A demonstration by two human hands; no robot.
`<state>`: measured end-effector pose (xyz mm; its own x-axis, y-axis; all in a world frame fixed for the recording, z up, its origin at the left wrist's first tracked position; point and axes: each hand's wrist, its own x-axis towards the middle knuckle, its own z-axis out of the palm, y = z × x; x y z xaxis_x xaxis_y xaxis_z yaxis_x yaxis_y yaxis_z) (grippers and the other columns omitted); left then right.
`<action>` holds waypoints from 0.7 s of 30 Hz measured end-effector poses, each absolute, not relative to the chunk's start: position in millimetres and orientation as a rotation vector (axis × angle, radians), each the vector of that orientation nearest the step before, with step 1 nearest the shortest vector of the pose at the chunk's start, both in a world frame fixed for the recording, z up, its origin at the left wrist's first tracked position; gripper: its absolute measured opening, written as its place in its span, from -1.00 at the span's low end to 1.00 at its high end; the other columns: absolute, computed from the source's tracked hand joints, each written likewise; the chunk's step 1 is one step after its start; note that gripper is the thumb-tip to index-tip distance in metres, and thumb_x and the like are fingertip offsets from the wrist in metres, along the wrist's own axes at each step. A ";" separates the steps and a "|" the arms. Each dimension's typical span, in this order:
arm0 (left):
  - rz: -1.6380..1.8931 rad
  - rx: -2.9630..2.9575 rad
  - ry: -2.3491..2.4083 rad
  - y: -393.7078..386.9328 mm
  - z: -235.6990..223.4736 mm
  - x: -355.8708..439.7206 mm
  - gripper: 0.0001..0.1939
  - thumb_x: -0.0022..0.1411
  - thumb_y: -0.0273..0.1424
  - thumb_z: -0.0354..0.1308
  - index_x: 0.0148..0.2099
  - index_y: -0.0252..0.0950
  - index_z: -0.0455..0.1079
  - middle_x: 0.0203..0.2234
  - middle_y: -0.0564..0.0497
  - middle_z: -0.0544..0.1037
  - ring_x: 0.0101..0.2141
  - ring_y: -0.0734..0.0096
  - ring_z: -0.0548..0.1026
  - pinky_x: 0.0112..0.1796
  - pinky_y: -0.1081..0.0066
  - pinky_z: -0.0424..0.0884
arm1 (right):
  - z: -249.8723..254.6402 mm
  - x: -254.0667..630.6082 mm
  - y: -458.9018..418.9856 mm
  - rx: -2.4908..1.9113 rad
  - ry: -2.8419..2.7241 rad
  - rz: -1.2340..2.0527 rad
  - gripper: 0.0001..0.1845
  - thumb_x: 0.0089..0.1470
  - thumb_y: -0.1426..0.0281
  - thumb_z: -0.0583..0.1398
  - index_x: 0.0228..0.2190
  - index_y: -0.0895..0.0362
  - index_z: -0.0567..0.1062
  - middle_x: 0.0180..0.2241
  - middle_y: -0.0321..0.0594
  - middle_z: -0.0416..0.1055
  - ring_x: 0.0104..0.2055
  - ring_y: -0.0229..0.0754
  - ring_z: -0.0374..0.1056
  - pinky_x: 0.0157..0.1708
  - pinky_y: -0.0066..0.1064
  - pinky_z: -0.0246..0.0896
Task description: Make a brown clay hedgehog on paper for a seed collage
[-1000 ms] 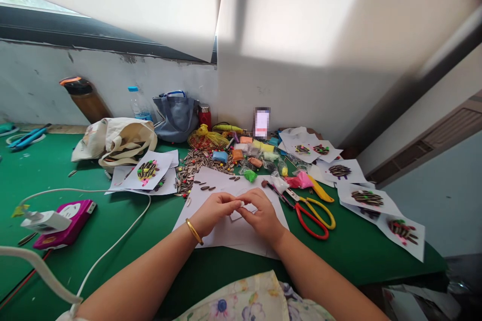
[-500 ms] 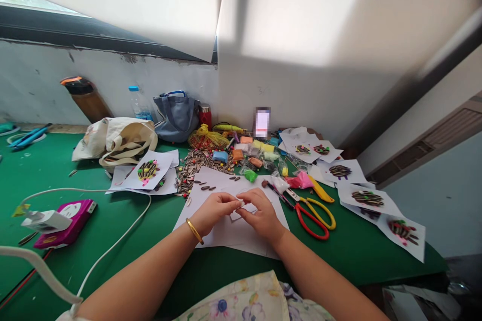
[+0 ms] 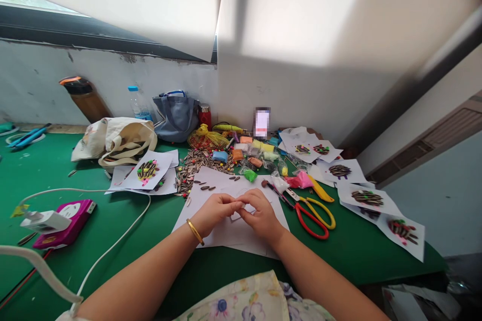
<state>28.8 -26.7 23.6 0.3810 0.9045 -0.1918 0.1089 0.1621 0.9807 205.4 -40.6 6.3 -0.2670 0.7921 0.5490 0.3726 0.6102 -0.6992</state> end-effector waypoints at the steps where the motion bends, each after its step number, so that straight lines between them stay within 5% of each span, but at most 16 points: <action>1: 0.757 1.294 1.050 -26.4 23.7 28.6 -0.59 -0.01 -0.06 0.32 -0.38 -0.36 0.53 -0.57 0.05 0.44 -0.50 0.46 0.31 -0.44 0.45 0.23 | 6.2 205.8 -40.4 -0.941 -1.870 0.544 -0.88 0.12 0.38 0.25 -0.25 0.02 0.55 -0.33 -0.22 0.45 -0.20 -0.12 0.33 -0.16 -0.25 0.26; 13: 0.837 1.299 1.091 -25.9 28.6 28.1 -0.58 -0.02 -0.03 0.31 -0.41 -0.34 0.52 -0.58 0.07 0.42 -0.51 0.48 0.30 -0.45 0.45 0.22 | 2.6 209.7 -38.3 -0.977 -1.823 0.548 -0.77 0.10 0.27 0.28 -0.17 0.02 0.52 -0.31 -0.21 0.46 -0.23 -0.12 0.35 -0.16 -0.23 0.27; 21: 0.865 1.356 1.070 -23.6 25.1 28.0 -0.61 0.04 -0.08 0.30 -0.31 -0.33 0.55 -0.47 0.00 0.53 -0.43 0.41 0.40 -0.38 0.43 0.31 | 0.2 209.7 -36.4 -0.995 -1.747 0.594 -0.89 0.18 0.31 0.20 -0.29 0.05 0.53 -0.32 -0.21 0.47 -0.24 -0.14 0.36 -0.18 -0.26 0.27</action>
